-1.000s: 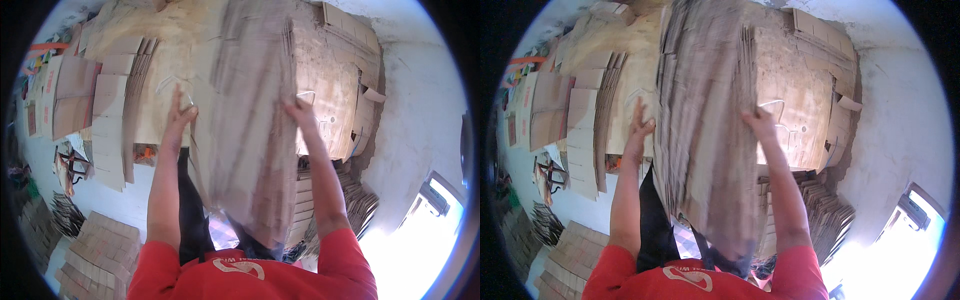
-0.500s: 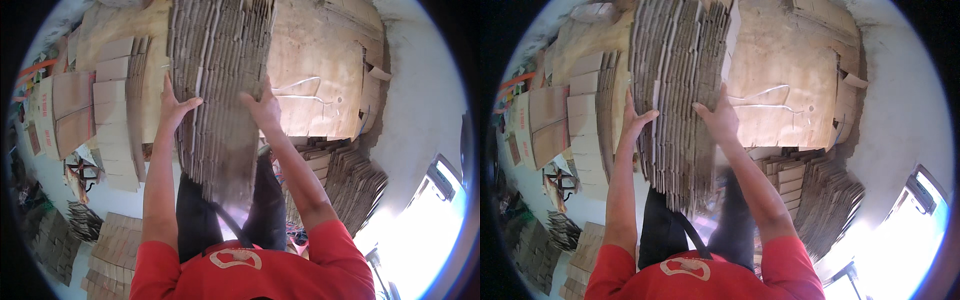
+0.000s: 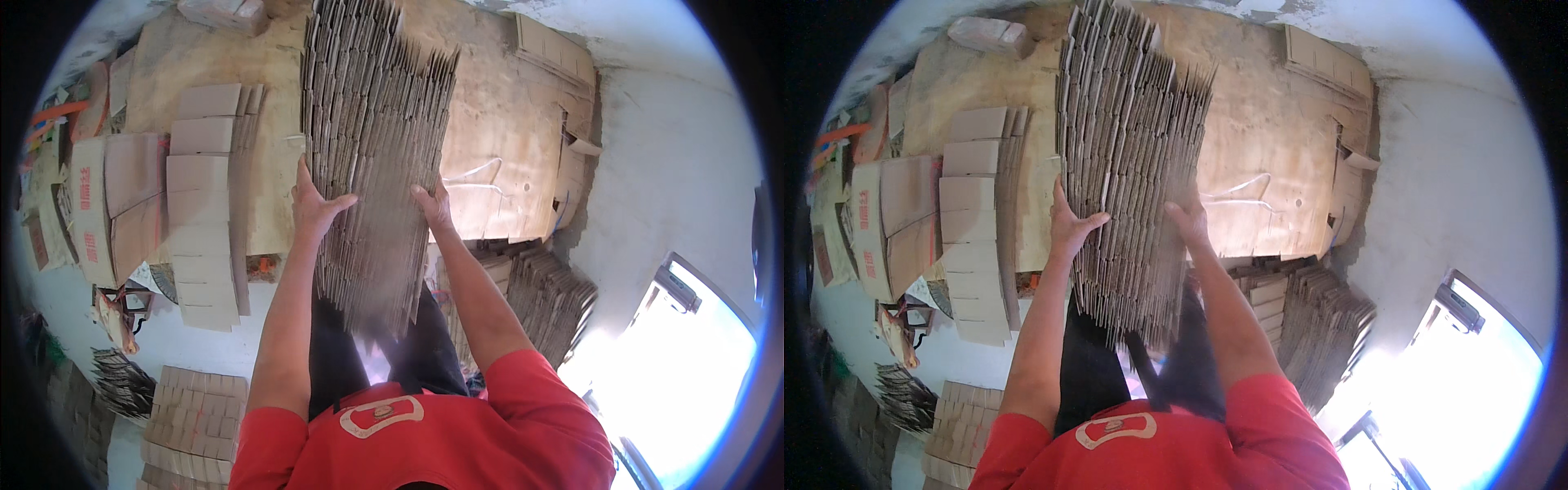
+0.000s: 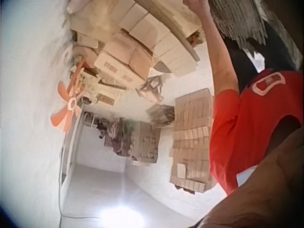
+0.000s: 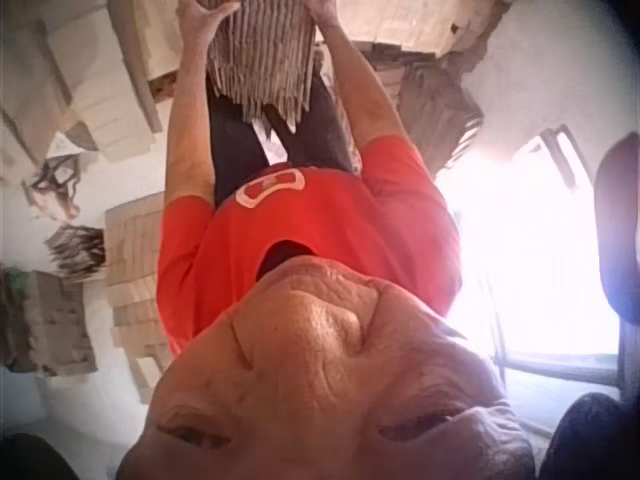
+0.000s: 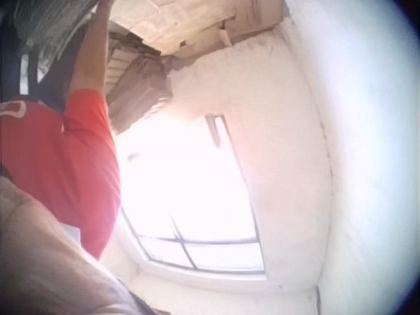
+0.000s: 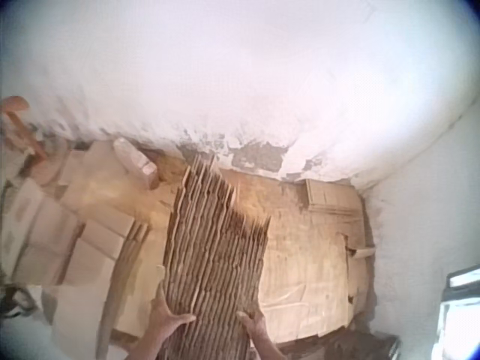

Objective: The person sits on the floor and uses a utility knife to cut and separate flat cardboard pieces. They then stack the pieces, align them, and tie the stack together with a plastic tie.

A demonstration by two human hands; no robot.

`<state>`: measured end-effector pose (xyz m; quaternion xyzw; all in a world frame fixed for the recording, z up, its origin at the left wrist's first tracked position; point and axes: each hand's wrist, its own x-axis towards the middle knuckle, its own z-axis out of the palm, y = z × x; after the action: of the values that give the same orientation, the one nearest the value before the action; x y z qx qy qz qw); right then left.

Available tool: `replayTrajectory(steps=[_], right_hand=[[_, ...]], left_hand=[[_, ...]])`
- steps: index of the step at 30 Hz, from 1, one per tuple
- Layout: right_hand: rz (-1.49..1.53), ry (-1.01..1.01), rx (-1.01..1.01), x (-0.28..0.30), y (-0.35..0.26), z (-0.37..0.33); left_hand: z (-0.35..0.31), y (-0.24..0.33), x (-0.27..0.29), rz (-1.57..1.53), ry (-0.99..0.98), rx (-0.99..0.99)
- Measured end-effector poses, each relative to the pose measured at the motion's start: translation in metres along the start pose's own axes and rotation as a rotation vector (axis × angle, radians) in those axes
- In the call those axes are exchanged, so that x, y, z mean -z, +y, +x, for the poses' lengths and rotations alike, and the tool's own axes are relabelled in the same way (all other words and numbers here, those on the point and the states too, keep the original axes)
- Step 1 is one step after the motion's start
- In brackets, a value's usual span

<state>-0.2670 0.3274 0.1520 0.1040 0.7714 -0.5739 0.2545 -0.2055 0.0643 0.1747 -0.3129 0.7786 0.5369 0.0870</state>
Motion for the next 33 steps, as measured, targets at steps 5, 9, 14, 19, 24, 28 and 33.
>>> replayTrajectory(steps=[5, 9, 14, 19, 24, 28, 33], right_hand=[[0.009, 0.024, 0.065, -0.007, 0.015, 0.004], [-0.03, -0.015, 0.071, -0.02, -0.006, 0.005], [-0.645, 0.244, 0.2, -0.025, -0.01, 0.001], [-1.07, 0.171, 0.698, -0.061, -0.092, 0.008], [-1.181, -0.093, 0.719, -0.066, -0.058, 0.025], [-1.183, -0.103, 0.792, -0.075, -0.102, 0.011], [-1.305, -0.253, 0.696, -0.079, -0.073, 0.033]], left_hand=[[0.018, -0.013, 0.004, -0.114, 0.044, -0.07], [0.02, -0.024, 0.008, -0.104, 0.051, -0.059], [0.021, -0.022, 0.014, -0.05, 0.075, -0.093], [0.021, -0.016, 0.025, -0.021, 0.099, -0.12], [0.012, -0.013, 0.008, 0.085, 0.159, -0.114], [0.012, -0.003, 0.012, -0.057, 0.129, -0.146], [0.01, 0.0, 0.007, 0.066, 0.103, -0.045]])
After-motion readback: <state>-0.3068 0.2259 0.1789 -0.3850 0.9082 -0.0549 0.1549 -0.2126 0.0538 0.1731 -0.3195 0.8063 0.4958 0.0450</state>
